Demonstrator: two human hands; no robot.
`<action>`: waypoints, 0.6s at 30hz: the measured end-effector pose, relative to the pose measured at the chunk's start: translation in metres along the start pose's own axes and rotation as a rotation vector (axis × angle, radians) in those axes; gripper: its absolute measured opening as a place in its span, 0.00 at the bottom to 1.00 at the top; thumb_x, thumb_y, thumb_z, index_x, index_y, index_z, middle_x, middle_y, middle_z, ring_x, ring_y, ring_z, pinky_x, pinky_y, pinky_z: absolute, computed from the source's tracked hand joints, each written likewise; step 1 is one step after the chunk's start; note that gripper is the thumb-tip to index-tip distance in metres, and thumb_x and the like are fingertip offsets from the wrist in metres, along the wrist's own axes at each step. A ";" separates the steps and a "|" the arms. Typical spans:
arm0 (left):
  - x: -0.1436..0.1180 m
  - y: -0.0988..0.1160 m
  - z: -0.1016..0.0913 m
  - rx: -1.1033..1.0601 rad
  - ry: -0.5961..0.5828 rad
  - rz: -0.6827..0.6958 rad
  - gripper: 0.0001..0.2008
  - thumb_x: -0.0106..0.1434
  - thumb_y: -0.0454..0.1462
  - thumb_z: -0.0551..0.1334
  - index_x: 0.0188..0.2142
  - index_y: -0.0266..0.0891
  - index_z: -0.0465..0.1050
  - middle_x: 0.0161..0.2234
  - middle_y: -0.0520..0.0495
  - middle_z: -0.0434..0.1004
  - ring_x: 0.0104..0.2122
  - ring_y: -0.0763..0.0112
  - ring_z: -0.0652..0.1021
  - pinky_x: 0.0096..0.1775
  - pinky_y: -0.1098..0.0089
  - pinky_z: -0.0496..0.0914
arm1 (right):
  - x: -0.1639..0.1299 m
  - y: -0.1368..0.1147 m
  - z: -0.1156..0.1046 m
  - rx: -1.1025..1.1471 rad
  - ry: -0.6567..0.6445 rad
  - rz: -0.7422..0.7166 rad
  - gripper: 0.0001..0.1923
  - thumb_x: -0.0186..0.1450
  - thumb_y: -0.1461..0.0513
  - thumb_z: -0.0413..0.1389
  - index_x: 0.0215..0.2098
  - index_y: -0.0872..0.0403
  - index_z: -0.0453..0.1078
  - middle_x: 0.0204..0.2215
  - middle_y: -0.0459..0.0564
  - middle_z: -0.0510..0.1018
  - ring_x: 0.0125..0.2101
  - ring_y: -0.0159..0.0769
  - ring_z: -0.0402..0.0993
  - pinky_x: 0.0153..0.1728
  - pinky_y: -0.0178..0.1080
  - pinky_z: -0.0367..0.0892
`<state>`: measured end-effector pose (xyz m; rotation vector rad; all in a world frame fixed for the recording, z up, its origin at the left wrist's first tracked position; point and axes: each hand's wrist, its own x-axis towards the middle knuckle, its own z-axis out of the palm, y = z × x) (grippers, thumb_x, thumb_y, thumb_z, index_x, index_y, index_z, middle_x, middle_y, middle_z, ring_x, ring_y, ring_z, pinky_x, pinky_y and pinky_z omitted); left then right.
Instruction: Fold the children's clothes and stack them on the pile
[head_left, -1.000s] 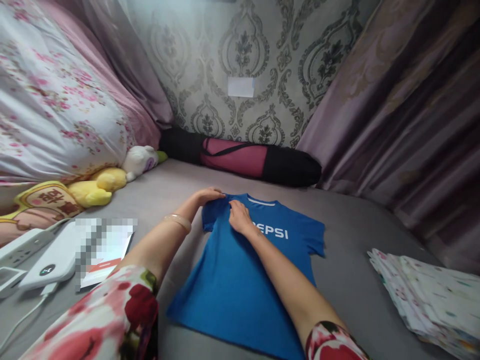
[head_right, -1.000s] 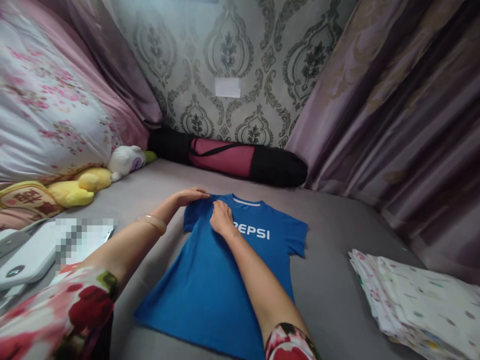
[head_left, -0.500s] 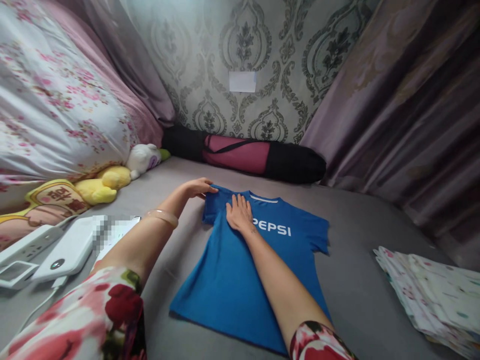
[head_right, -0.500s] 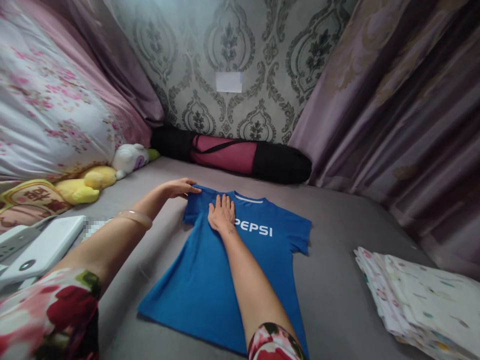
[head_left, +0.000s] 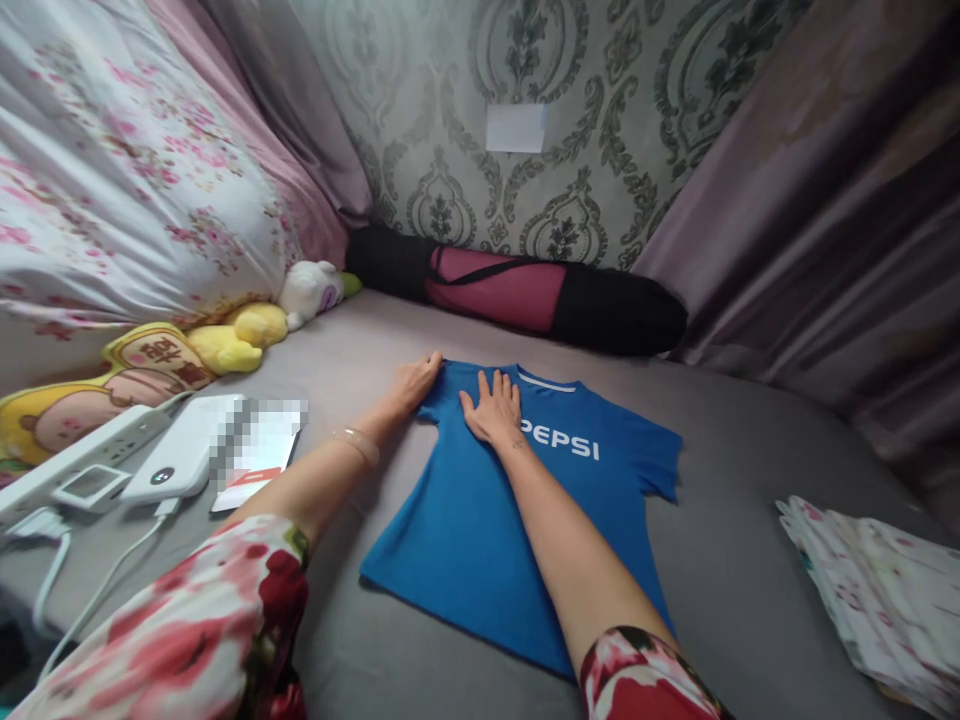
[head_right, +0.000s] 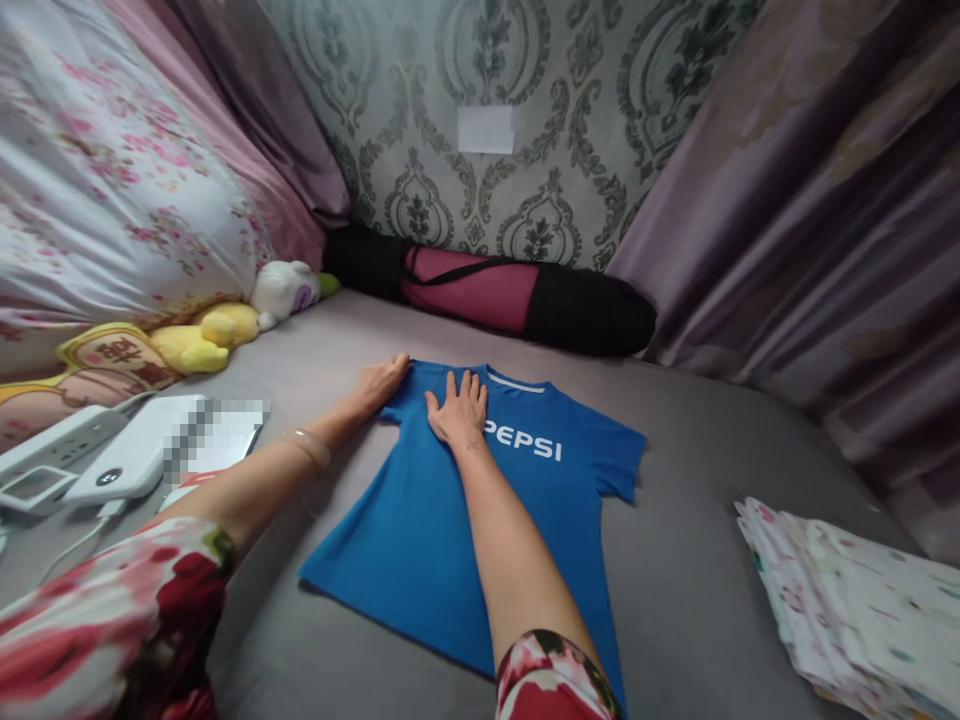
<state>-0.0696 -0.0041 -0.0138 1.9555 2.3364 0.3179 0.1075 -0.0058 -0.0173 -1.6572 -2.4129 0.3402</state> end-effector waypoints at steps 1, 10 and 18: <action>0.001 -0.002 0.001 0.002 -0.002 -0.005 0.17 0.72 0.44 0.44 0.52 0.39 0.64 0.49 0.33 0.74 0.47 0.53 0.76 0.45 0.62 0.66 | 0.000 0.000 0.000 -0.004 -0.006 0.001 0.37 0.70 0.45 0.37 0.70 0.57 0.47 0.69 0.59 0.45 0.68 0.49 0.36 0.64 0.50 0.32; 0.002 -0.004 -0.018 -0.058 -0.023 -0.128 0.21 0.70 0.48 0.51 0.53 0.33 0.64 0.48 0.32 0.76 0.48 0.56 0.76 0.44 0.67 0.67 | 0.003 0.005 0.003 0.030 -0.006 -0.017 0.35 0.71 0.47 0.39 0.69 0.59 0.48 0.69 0.61 0.46 0.68 0.48 0.38 0.64 0.49 0.33; -0.097 -0.028 -0.064 -0.244 -0.234 -0.213 0.15 0.63 0.44 0.56 0.31 0.36 0.73 0.29 0.41 0.79 0.31 0.64 0.78 0.32 0.71 0.65 | -0.014 -0.019 -0.023 0.108 0.110 -0.294 0.15 0.69 0.59 0.49 0.51 0.53 0.70 0.52 0.55 0.72 0.54 0.41 0.65 0.55 0.42 0.58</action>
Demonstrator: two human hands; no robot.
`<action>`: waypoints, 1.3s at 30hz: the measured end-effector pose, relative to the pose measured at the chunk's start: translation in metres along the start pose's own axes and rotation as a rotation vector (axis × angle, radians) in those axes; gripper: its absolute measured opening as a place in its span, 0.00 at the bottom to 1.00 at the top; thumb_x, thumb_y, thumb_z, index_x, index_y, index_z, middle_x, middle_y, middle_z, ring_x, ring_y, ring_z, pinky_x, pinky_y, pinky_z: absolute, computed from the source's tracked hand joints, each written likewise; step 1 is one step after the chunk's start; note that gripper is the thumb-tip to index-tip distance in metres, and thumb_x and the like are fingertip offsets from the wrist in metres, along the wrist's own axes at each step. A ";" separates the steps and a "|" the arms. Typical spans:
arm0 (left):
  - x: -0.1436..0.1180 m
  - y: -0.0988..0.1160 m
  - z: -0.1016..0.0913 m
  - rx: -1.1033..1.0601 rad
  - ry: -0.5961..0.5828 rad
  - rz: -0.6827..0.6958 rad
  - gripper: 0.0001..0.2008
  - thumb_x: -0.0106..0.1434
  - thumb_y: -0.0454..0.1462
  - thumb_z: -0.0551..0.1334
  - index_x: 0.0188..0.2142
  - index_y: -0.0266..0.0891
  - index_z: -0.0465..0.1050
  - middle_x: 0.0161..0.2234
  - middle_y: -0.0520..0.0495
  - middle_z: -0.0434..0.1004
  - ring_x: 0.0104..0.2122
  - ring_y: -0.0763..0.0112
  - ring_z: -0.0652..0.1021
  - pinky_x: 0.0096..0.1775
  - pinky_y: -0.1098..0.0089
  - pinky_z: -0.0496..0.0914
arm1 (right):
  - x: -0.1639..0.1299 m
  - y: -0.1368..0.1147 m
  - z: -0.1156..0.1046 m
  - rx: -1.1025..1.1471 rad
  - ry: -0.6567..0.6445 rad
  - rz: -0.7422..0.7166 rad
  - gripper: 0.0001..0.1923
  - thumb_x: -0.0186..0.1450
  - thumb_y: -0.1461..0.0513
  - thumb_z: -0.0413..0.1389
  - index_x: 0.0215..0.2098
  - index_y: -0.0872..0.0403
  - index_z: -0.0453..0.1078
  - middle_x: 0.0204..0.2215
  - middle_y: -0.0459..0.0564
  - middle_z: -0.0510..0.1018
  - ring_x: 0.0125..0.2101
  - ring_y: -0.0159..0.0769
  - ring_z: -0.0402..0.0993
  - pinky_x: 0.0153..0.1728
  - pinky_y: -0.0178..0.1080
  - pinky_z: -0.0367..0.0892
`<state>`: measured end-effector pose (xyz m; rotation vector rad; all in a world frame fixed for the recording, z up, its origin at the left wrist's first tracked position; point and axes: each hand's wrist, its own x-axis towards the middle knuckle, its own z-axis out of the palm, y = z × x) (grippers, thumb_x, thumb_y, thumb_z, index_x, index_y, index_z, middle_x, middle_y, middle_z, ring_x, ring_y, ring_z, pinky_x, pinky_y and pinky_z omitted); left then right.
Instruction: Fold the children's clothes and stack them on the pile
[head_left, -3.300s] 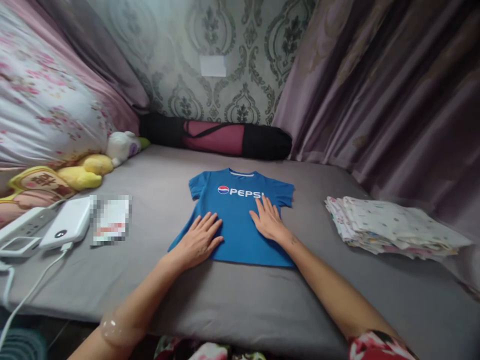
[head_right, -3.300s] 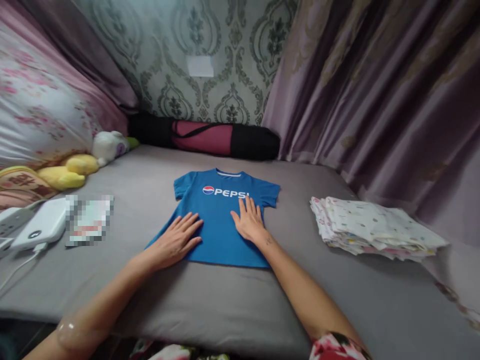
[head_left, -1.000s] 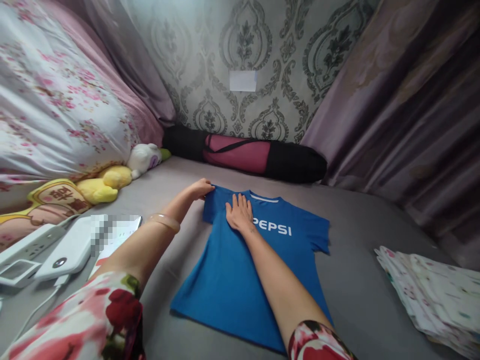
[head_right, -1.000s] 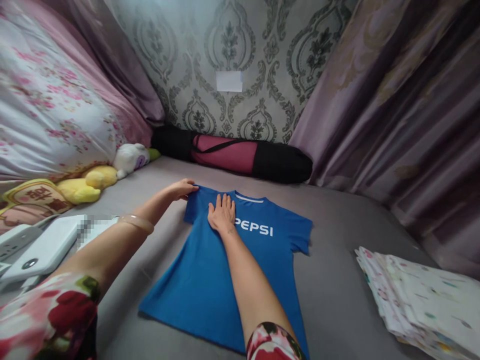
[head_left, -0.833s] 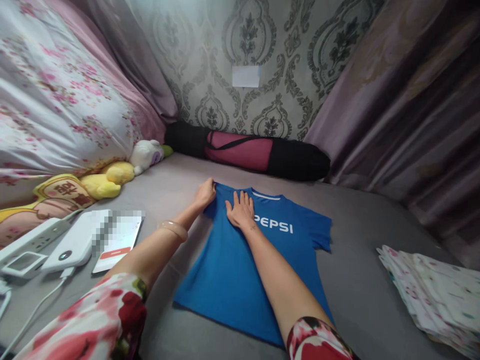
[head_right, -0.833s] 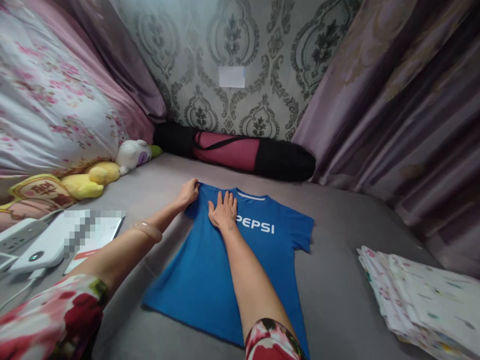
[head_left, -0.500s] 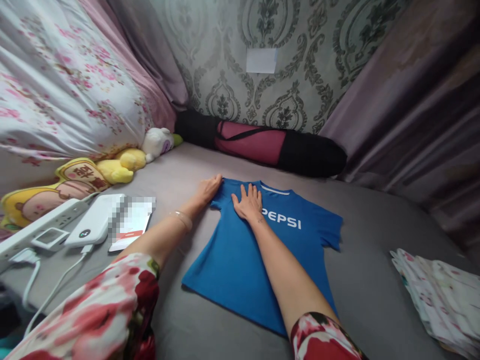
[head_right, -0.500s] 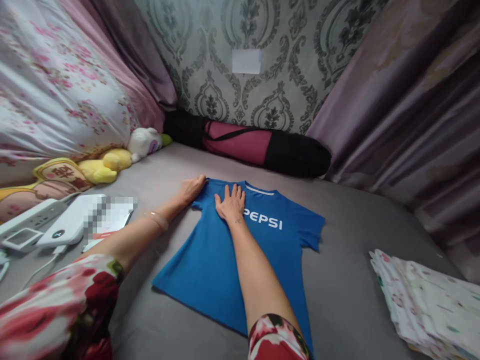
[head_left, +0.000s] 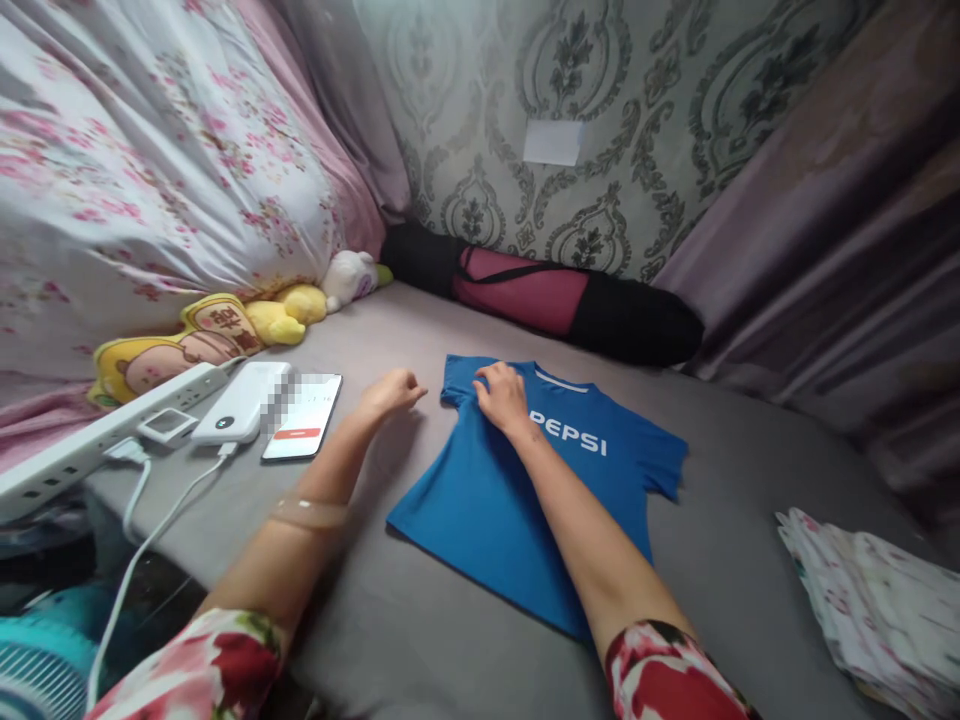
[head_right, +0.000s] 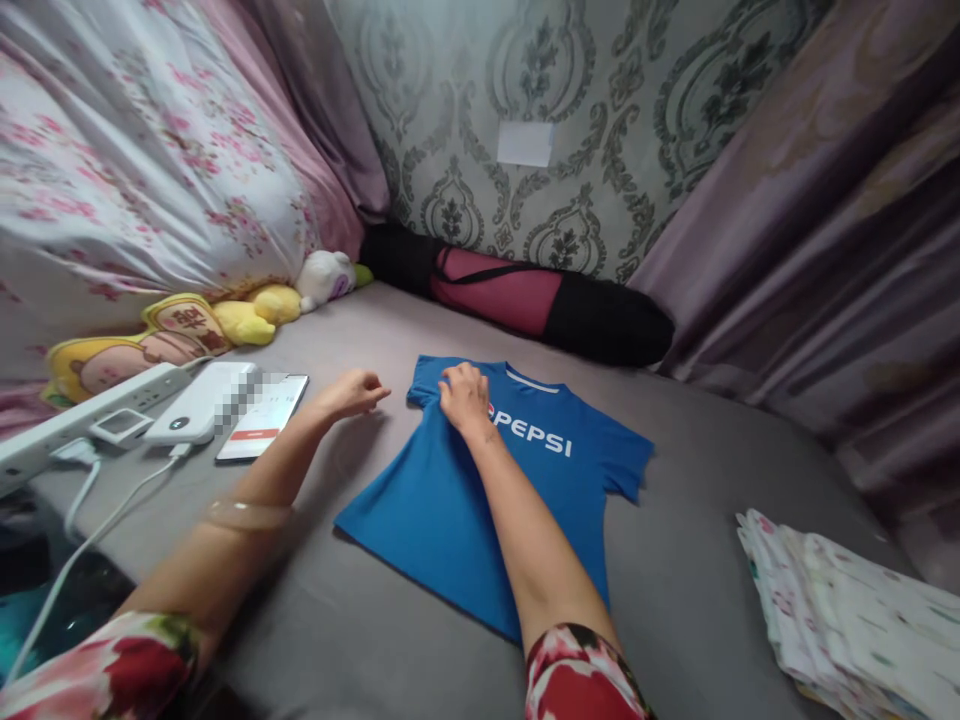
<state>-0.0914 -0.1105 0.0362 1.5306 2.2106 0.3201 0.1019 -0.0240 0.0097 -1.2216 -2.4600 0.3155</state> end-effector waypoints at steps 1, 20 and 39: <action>-0.015 -0.005 0.002 -0.048 -0.059 0.009 0.15 0.62 0.45 0.56 0.28 0.36 0.72 0.25 0.43 0.78 0.27 0.66 0.77 0.30 0.71 0.64 | -0.001 -0.012 -0.001 0.001 -0.064 -0.040 0.12 0.69 0.59 0.50 0.47 0.52 0.72 0.48 0.54 0.74 0.51 0.41 0.67 0.52 0.41 0.61; -0.122 -0.001 0.045 -0.321 -0.129 0.053 0.15 0.53 0.48 0.58 0.27 0.37 0.69 0.25 0.48 0.73 0.28 0.67 0.71 0.29 0.70 0.60 | 0.002 -0.027 0.045 0.449 0.144 0.322 0.09 0.65 0.57 0.54 0.36 0.53 0.73 0.35 0.50 0.81 0.37 0.37 0.76 0.40 0.36 0.67; -0.141 -0.008 0.049 -0.325 -0.002 0.011 0.19 0.60 0.52 0.53 0.28 0.40 0.67 0.28 0.48 0.73 0.30 0.66 0.71 0.32 0.68 0.61 | -0.006 -0.035 0.055 0.384 0.191 0.249 0.08 0.67 0.60 0.54 0.40 0.53 0.73 0.39 0.50 0.80 0.40 0.36 0.74 0.41 0.36 0.64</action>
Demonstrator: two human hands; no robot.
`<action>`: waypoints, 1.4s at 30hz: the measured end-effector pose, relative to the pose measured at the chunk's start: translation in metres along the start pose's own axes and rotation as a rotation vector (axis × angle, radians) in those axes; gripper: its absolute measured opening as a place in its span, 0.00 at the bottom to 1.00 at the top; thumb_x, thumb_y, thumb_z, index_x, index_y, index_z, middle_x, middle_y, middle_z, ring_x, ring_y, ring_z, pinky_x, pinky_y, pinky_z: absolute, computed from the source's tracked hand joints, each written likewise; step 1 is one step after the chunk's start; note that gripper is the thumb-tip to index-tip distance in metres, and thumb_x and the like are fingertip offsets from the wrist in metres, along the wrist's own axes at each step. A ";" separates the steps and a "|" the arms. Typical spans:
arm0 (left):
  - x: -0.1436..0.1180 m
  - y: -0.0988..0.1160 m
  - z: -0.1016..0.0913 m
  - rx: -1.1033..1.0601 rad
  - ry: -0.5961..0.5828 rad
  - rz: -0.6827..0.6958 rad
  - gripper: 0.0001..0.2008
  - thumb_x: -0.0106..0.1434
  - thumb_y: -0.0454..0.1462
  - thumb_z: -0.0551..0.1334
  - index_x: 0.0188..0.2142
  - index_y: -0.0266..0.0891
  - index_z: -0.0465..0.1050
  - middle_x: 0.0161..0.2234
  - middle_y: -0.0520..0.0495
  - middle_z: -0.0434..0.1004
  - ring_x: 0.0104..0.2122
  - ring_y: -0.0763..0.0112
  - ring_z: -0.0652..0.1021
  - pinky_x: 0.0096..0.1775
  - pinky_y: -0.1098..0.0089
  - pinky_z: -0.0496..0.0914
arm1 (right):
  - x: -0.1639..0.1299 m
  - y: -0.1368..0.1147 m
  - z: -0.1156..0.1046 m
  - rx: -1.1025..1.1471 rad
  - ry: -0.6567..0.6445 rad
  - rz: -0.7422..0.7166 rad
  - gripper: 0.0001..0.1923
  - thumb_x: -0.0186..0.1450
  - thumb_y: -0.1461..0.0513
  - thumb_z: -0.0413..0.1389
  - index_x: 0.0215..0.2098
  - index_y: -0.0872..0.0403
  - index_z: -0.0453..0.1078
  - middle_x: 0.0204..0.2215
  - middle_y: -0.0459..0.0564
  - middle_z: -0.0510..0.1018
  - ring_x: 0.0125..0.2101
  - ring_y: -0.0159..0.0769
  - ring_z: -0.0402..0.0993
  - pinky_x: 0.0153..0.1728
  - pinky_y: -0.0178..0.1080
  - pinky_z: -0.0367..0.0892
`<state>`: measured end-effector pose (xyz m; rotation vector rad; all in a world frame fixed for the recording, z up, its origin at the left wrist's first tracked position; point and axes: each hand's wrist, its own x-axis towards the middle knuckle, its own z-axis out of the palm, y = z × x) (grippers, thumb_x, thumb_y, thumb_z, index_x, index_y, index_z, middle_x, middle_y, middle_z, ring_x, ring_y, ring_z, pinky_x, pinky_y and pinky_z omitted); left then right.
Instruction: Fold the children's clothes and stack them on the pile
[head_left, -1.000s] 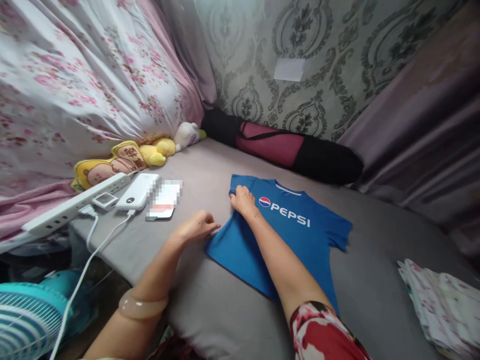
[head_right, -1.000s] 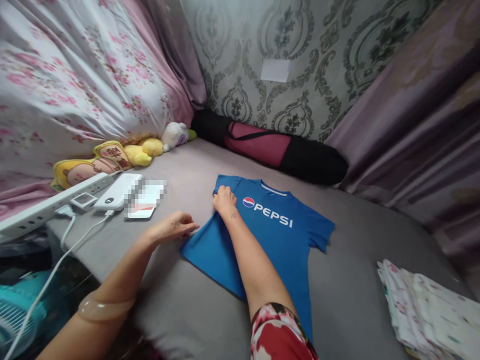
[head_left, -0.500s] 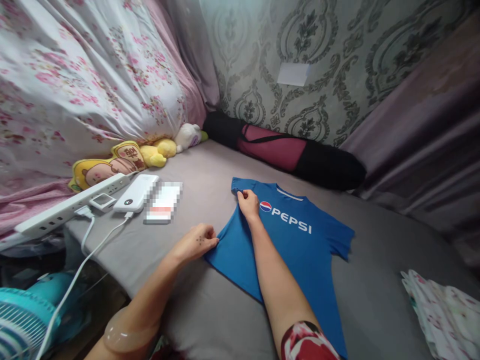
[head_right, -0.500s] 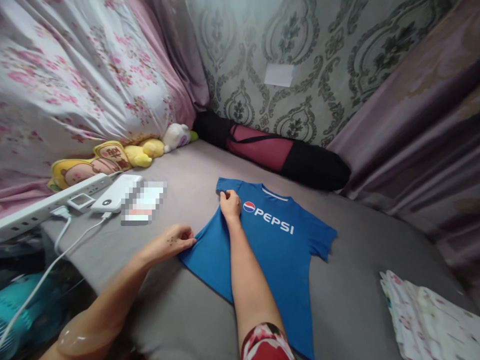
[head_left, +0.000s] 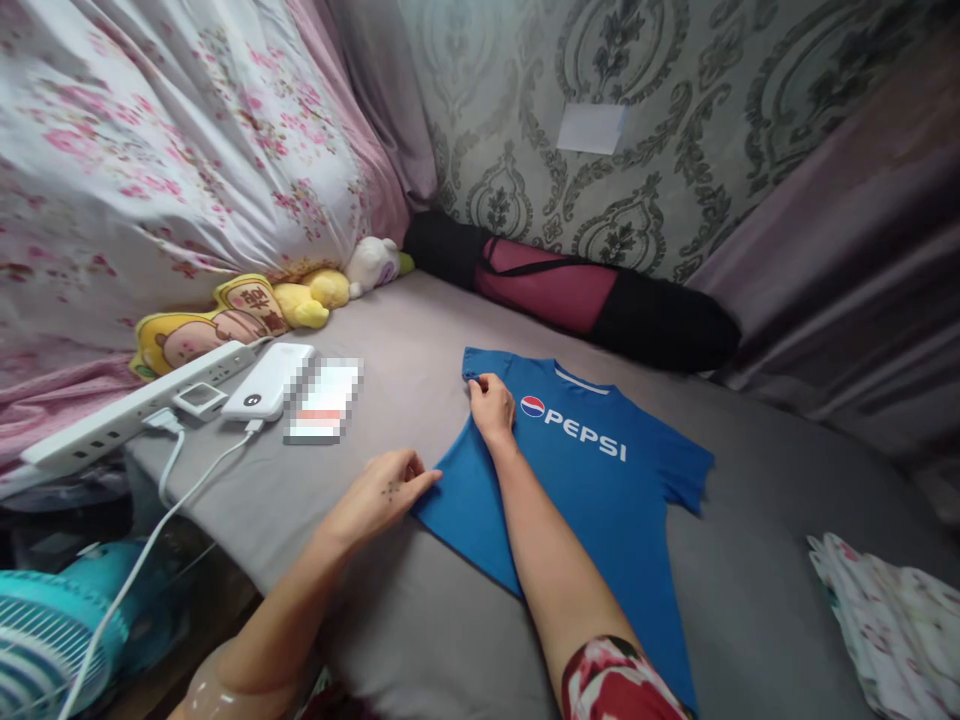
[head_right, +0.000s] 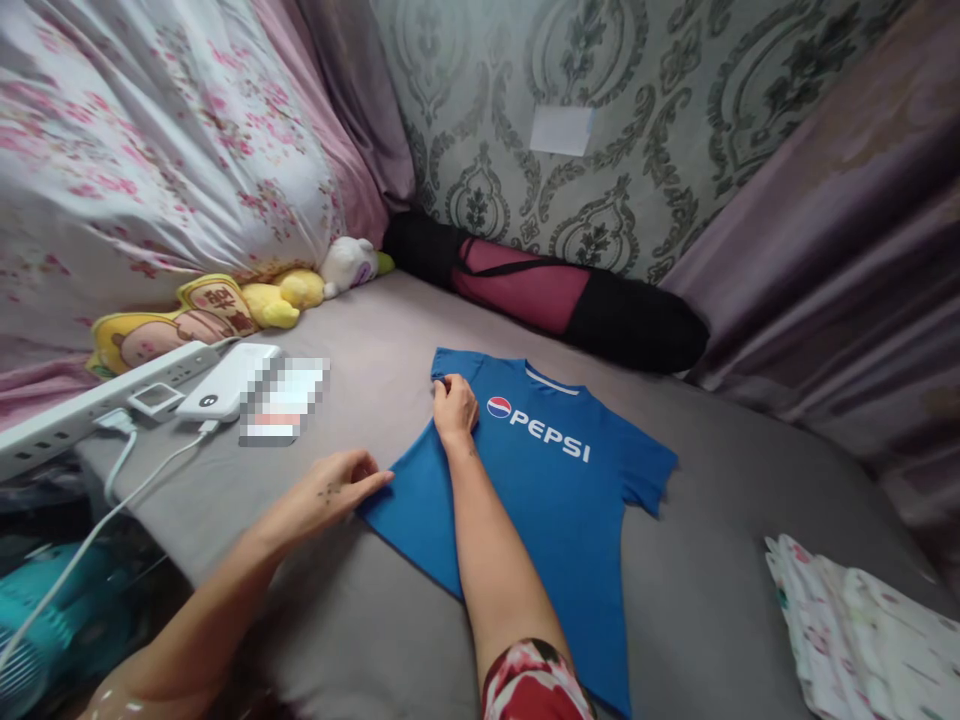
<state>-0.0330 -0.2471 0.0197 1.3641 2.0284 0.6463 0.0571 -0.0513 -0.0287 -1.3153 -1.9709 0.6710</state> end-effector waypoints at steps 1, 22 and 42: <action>0.001 -0.001 0.001 0.008 -0.014 -0.004 0.18 0.60 0.52 0.55 0.28 0.39 0.68 0.28 0.48 0.73 0.30 0.66 0.71 0.32 0.68 0.60 | 0.000 0.000 0.000 -0.008 -0.002 -0.005 0.08 0.67 0.60 0.54 0.40 0.53 0.73 0.39 0.50 0.80 0.40 0.36 0.74 0.42 0.36 0.64; -0.005 -0.013 -0.008 -0.159 -0.131 -0.027 0.21 0.52 0.54 0.58 0.25 0.37 0.68 0.19 0.54 0.64 0.20 0.75 0.64 0.24 0.73 0.57 | -0.024 -0.020 -0.012 -0.384 -0.242 -0.171 0.20 0.71 0.61 0.44 0.59 0.58 0.62 0.57 0.60 0.66 0.53 0.46 0.62 0.54 0.45 0.59; 0.021 0.004 0.002 0.212 0.050 0.333 0.18 0.62 0.51 0.51 0.34 0.41 0.70 0.28 0.48 0.74 0.29 0.65 0.74 0.35 0.68 0.68 | -0.170 -0.029 -0.137 0.054 -0.725 -0.424 0.24 0.72 0.56 0.45 0.64 0.51 0.59 0.61 0.50 0.68 0.60 0.36 0.63 0.61 0.40 0.57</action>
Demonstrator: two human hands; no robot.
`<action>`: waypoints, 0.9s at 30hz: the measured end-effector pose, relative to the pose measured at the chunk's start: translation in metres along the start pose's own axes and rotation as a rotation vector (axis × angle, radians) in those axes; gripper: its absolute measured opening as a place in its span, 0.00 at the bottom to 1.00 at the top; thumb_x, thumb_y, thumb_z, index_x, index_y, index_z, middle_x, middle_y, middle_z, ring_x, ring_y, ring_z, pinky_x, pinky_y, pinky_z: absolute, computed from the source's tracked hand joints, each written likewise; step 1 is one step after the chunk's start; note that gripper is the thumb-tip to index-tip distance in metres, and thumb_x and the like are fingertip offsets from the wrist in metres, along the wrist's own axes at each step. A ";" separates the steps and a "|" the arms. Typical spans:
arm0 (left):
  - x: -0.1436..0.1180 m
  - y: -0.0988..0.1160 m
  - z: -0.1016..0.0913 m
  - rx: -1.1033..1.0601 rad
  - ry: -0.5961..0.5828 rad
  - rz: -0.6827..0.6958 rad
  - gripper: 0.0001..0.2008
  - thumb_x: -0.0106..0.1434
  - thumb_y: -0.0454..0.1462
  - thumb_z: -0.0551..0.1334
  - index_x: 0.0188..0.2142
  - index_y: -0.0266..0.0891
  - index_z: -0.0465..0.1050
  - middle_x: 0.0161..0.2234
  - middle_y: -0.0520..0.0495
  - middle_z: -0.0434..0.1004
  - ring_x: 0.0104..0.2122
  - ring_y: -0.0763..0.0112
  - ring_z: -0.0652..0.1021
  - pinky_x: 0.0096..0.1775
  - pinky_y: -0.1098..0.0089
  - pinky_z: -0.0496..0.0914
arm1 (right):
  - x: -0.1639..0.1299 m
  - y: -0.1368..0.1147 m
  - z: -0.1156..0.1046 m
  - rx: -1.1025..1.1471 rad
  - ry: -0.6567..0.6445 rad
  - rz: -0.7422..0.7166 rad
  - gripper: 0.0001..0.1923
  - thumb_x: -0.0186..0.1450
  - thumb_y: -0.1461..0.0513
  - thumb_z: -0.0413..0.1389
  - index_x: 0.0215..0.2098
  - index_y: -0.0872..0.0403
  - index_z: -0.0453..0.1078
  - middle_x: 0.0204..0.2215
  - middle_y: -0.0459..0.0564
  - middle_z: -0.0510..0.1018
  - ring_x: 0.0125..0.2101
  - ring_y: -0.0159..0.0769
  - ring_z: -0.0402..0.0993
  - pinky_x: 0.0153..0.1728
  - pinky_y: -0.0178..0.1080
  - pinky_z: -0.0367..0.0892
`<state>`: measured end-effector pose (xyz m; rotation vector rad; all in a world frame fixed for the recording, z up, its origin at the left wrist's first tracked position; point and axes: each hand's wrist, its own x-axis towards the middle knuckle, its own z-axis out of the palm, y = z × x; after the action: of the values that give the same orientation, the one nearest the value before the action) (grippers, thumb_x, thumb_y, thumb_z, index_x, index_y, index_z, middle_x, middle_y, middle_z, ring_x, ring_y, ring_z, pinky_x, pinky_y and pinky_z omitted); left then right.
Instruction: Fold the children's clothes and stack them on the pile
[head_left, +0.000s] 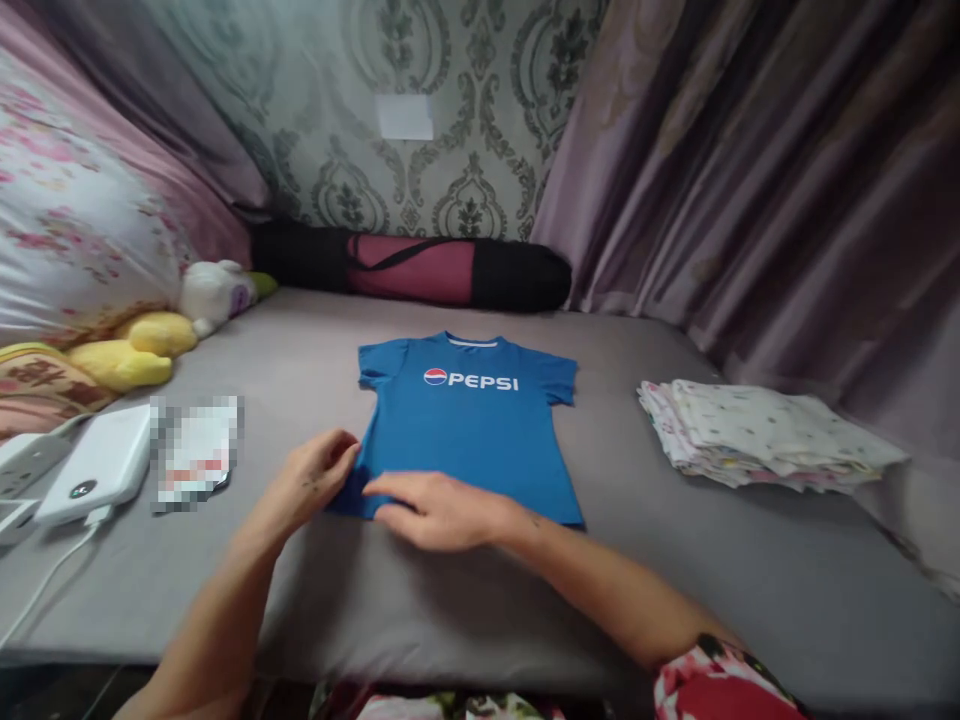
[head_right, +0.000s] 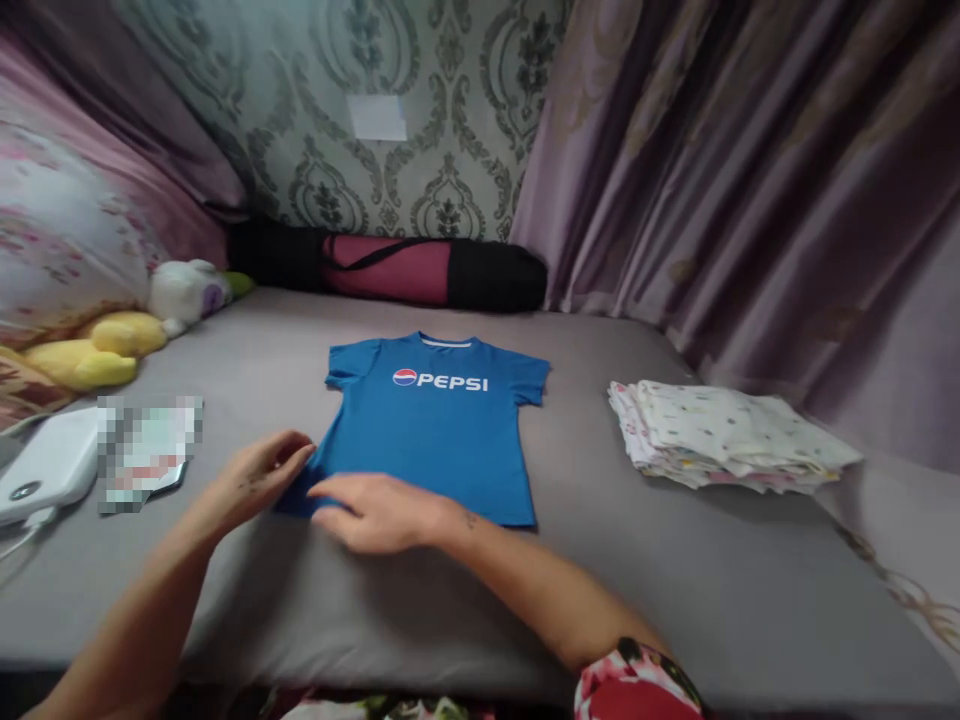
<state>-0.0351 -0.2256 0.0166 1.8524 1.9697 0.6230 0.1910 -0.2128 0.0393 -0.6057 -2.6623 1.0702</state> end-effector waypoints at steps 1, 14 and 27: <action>0.007 0.007 0.007 0.021 -0.016 0.091 0.18 0.63 0.50 0.50 0.36 0.41 0.70 0.31 0.47 0.75 0.32 0.64 0.75 0.38 0.67 0.69 | -0.001 0.011 -0.006 -0.056 0.118 0.086 0.23 0.72 0.57 0.44 0.64 0.52 0.59 0.61 0.51 0.67 0.61 0.37 0.61 0.61 0.42 0.55; 0.043 0.009 0.076 0.369 -0.145 0.458 0.31 0.70 0.52 0.45 0.66 0.38 0.54 0.67 0.37 0.51 0.67 0.53 0.54 0.64 0.49 0.49 | -0.051 0.126 -0.046 -0.518 0.398 0.688 0.32 0.72 0.52 0.40 0.68 0.61 0.51 0.68 0.60 0.49 0.68 0.46 0.41 0.66 0.52 0.36; -0.001 0.020 0.060 0.398 -0.220 0.606 0.30 0.71 0.52 0.43 0.67 0.42 0.53 0.68 0.44 0.50 0.67 0.60 0.54 0.65 0.54 0.48 | -0.128 0.093 -0.034 -0.499 0.256 0.534 0.30 0.72 0.52 0.40 0.69 0.54 0.49 0.69 0.54 0.44 0.69 0.43 0.37 0.66 0.52 0.37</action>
<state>0.0143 -0.2212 -0.0231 2.6641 1.4532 0.1609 0.3448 -0.1884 -0.0065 -1.4974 -2.5893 0.3556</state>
